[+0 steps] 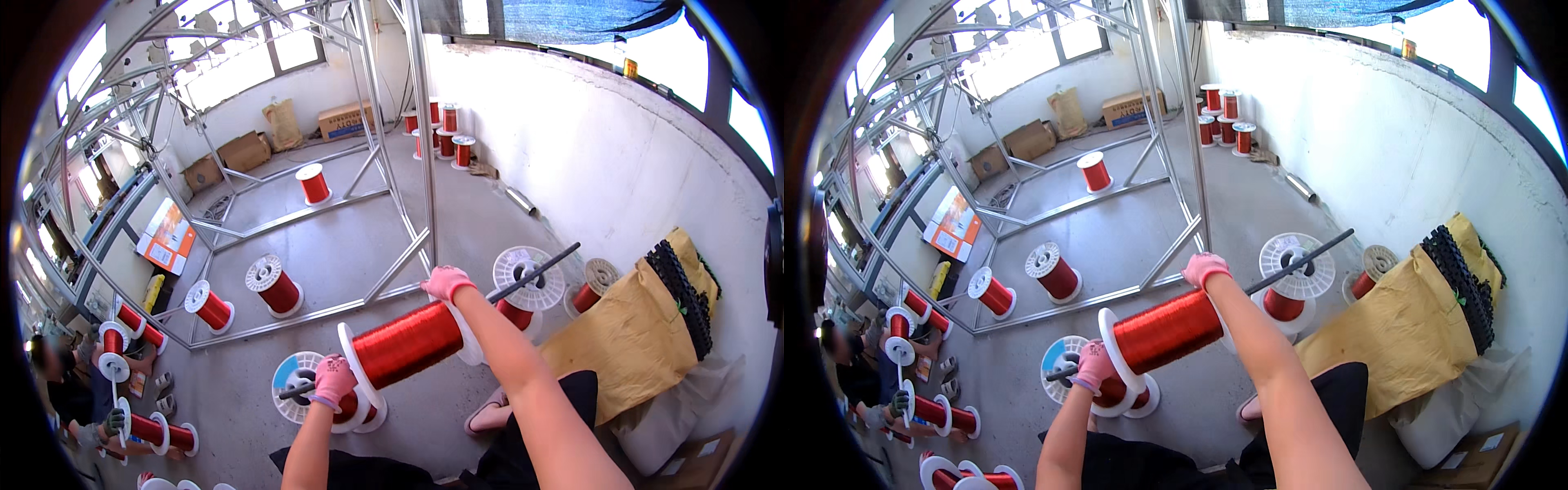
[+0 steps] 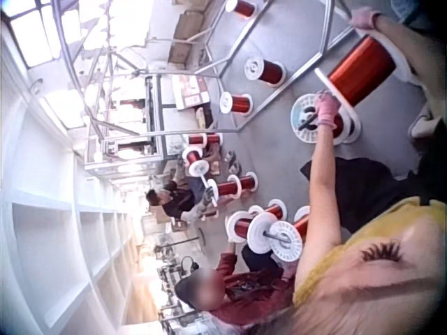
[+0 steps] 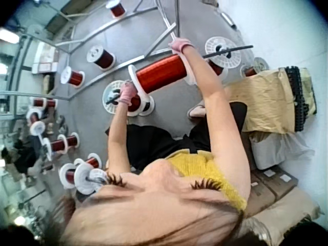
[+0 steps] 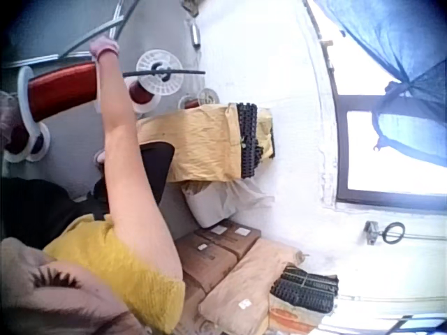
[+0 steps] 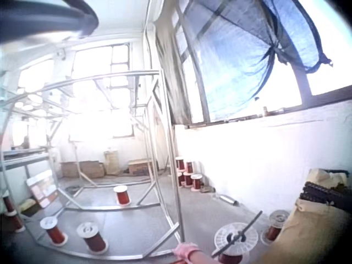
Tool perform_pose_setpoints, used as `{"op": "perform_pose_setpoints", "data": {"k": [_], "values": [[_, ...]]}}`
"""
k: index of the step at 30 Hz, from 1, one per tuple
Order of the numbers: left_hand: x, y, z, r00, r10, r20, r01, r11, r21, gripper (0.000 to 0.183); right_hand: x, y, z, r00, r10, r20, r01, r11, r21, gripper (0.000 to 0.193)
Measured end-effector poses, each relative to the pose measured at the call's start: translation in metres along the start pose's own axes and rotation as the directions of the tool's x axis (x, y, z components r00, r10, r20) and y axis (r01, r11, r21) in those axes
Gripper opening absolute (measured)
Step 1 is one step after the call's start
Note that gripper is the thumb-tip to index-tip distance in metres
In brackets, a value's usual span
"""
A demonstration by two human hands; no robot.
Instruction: The person winds red wire onto spools by hand while seated on the floor. They rotate the spools on a metal bar and use their hands to guide the wire.
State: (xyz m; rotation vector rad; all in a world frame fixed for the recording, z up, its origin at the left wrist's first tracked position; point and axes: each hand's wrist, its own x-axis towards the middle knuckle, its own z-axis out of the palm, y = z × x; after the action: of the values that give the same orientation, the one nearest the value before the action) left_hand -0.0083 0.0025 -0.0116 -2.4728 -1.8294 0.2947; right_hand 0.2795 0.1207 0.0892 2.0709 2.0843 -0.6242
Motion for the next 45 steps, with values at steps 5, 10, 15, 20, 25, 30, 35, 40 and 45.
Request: {"op": "perform_pose_setpoints", "data": {"k": [5,10,15,20,25,30,35,40,45], "values": [[-0.004,0.002,-0.006,0.998,0.055,-0.013,-0.055,0.998,0.018,0.02,-0.055,0.024,0.053,0.867,0.004,-0.499,0.22,0.894,0.389,0.041],[-0.003,0.003,-0.008,0.996,0.019,0.09,-0.023,0.999,0.046,0.021,-0.148,0.078,0.226,0.943,0.173,-0.283,-0.083,0.95,0.302,0.026],[-0.001,-0.001,0.006,0.998,0.055,-0.017,-0.056,0.998,-0.029,0.022,-0.116,0.128,0.307,0.942,0.212,-0.261,-0.095,0.912,0.399,0.032],[0.002,-0.005,0.014,0.999,0.033,-0.035,-0.031,0.999,0.042,0.021,-0.111,0.124,0.272,0.854,0.315,-0.413,-0.013,0.807,0.59,0.036],[0.002,-0.004,0.012,1.0,0.019,-0.005,-0.019,1.0,0.0,0.021,-0.13,0.117,0.272,0.861,0.384,-0.335,-0.046,0.714,0.699,0.04],[0.0,-0.003,0.011,0.999,0.043,-0.013,-0.042,0.997,0.067,0.02,-0.117,0.121,0.283,0.861,0.395,-0.32,-0.043,0.684,0.728,0.04],[-0.002,0.0,0.007,0.998,0.017,-0.058,-0.02,0.999,-0.047,0.021,-0.114,0.115,0.212,0.787,0.484,-0.384,0.116,0.494,0.862,0.036],[-0.003,0.003,-0.001,1.0,-0.003,0.014,0.003,1.0,0.016,0.022,-0.053,0.087,0.09,0.652,0.364,-0.665,0.567,0.348,0.746,0.031],[-0.007,0.002,-0.003,0.992,0.086,-0.088,-0.081,0.995,0.051,0.02,0.003,0.041,0.013,0.96,0.043,-0.278,0.096,0.88,0.466,0.045]]}}
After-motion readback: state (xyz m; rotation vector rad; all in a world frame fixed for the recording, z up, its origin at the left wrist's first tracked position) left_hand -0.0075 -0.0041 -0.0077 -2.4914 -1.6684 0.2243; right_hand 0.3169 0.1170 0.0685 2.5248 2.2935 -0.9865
